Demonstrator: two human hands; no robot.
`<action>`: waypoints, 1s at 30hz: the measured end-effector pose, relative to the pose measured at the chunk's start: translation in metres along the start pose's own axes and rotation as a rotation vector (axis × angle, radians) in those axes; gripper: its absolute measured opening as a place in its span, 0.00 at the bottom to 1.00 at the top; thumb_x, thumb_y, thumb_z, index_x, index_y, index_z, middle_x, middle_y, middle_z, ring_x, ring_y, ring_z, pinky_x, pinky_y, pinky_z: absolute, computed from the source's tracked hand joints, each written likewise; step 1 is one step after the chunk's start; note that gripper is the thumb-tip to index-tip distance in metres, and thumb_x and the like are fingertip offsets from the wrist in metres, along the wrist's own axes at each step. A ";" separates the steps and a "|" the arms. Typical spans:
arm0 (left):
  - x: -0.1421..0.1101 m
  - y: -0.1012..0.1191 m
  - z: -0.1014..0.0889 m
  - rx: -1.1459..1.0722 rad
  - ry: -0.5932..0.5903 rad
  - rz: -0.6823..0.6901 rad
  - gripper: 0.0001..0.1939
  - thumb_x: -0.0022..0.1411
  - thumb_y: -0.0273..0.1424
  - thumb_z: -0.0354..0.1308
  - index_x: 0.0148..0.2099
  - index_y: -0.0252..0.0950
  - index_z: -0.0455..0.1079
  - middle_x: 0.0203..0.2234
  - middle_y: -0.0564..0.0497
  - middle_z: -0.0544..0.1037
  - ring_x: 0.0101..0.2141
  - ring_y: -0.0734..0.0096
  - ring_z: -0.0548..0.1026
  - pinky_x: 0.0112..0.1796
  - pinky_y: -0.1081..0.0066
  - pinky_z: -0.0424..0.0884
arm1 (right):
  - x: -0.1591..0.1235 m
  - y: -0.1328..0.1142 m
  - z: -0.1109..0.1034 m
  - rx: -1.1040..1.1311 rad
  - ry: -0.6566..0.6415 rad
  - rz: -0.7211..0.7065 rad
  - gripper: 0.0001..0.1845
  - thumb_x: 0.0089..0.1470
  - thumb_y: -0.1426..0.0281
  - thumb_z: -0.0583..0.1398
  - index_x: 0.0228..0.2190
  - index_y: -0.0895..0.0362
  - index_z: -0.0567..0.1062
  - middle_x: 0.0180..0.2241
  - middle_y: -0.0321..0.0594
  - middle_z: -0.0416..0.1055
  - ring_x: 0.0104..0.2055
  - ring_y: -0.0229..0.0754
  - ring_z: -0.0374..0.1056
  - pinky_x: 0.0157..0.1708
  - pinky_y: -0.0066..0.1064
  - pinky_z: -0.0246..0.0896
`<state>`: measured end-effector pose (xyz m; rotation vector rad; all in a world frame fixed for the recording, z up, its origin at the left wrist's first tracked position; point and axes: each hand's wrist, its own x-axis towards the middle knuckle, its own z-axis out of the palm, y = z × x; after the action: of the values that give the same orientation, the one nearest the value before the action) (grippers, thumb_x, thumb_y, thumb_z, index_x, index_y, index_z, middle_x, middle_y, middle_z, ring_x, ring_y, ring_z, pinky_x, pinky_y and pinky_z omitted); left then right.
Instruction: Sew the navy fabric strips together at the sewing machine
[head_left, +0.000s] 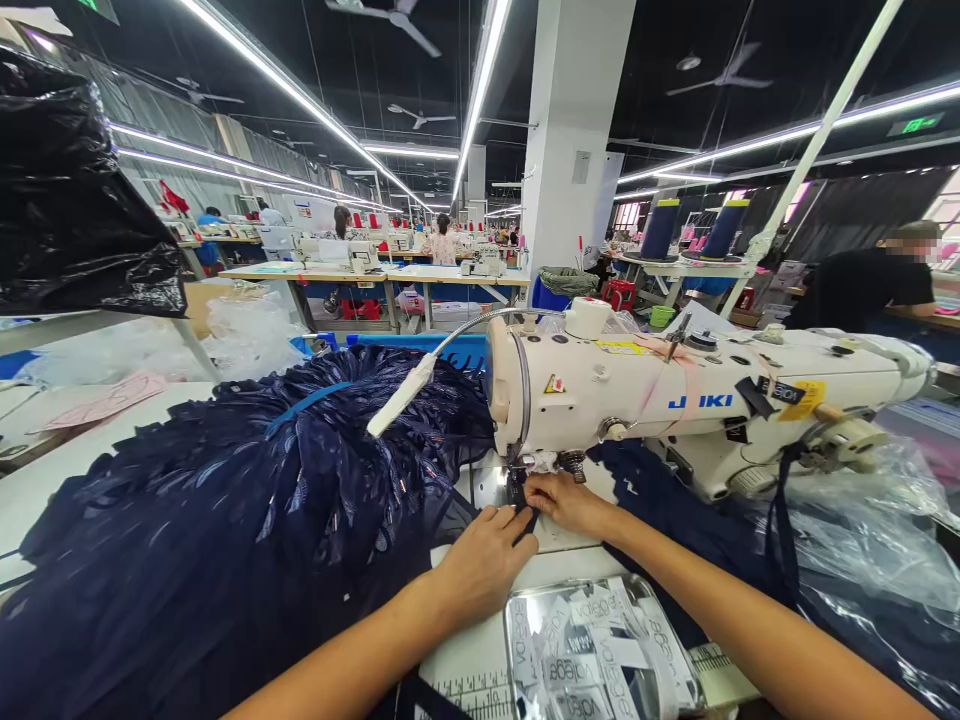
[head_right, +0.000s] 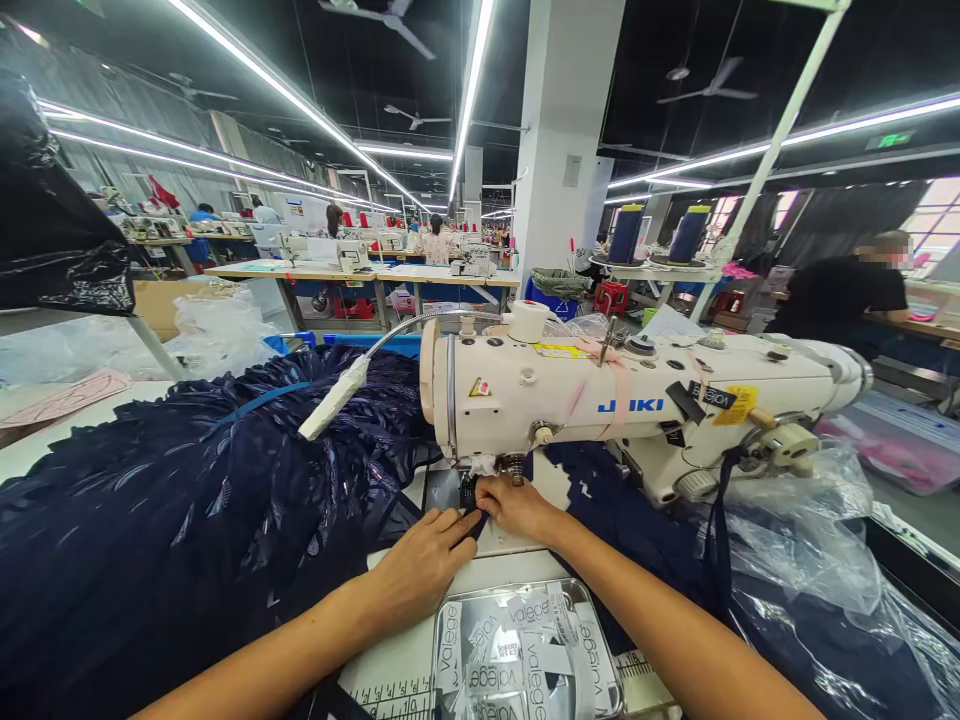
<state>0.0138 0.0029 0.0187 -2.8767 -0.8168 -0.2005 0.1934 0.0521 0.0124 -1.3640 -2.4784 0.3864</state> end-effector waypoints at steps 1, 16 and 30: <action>0.001 0.000 -0.001 -0.013 -0.011 -0.010 0.11 0.54 0.19 0.49 0.41 0.31 0.65 0.50 0.39 0.67 0.43 0.58 0.67 0.43 0.61 0.63 | 0.000 0.000 0.000 0.005 -0.001 0.006 0.08 0.52 0.79 0.53 0.24 0.57 0.68 0.23 0.33 0.66 0.27 0.36 0.62 0.29 0.25 0.53; -0.002 -0.010 0.001 -0.220 0.028 -0.022 0.15 0.49 0.16 0.47 0.39 0.31 0.66 0.50 0.42 0.68 0.51 0.60 0.63 0.50 0.62 0.63 | -0.025 0.005 0.010 -0.155 0.273 -0.420 0.11 0.57 0.79 0.50 0.36 0.62 0.71 0.35 0.47 0.69 0.37 0.42 0.65 0.39 0.35 0.63; 0.010 -0.005 0.009 -0.101 0.128 -0.103 0.13 0.50 0.17 0.49 0.38 0.30 0.66 0.42 0.41 0.72 0.46 0.60 0.69 0.50 0.62 0.64 | -0.019 0.015 -0.001 -0.395 0.282 -0.518 0.17 0.57 0.80 0.47 0.42 0.65 0.73 0.43 0.50 0.72 0.41 0.45 0.69 0.41 0.36 0.66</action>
<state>0.0200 0.0137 0.0121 -2.8787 -0.9572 -0.4451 0.2152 0.0442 0.0058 -0.7605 -2.6112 -0.3980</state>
